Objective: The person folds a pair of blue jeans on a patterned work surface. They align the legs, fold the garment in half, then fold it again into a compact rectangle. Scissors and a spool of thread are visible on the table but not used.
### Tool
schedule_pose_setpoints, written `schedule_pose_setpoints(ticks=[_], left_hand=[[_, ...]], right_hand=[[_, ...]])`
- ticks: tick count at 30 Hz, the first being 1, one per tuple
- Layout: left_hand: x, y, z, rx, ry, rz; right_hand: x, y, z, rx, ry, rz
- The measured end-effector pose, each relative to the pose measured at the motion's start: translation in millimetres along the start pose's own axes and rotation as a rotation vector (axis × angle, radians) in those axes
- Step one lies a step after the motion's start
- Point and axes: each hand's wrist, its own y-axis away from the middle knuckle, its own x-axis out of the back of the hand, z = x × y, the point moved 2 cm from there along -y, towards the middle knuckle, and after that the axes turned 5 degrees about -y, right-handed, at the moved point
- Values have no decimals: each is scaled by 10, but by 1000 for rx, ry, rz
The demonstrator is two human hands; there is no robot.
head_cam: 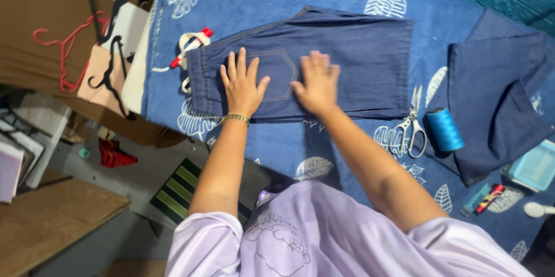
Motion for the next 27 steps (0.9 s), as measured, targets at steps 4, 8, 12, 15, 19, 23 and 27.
schedule_pose_setpoints(ticks=[4,8,12,15,19,23,27], left_hand=[[-91,-115,112,58,-86,-254],[-87,-125,83,60,-94,-274],[-98,-111,88,64,-94,-289],[-110,-122,89,64,-109,-309],[-148,-112,63,45,-120,-312],[-199,-106,56,45,-145,-326],[-247,-106,22,44,-142,-328]], right_hand=[[-190,-53,-362,243,-127,-52],[-47,-150,-85,271,-79,-29],[270,-224,551,127,31,-12],[486,-304,1016,-4,35,59],[717,-272,1555,-130,25,183],[752,-270,1705,-203,24,163],[643,-195,1484,-265,70,190]])
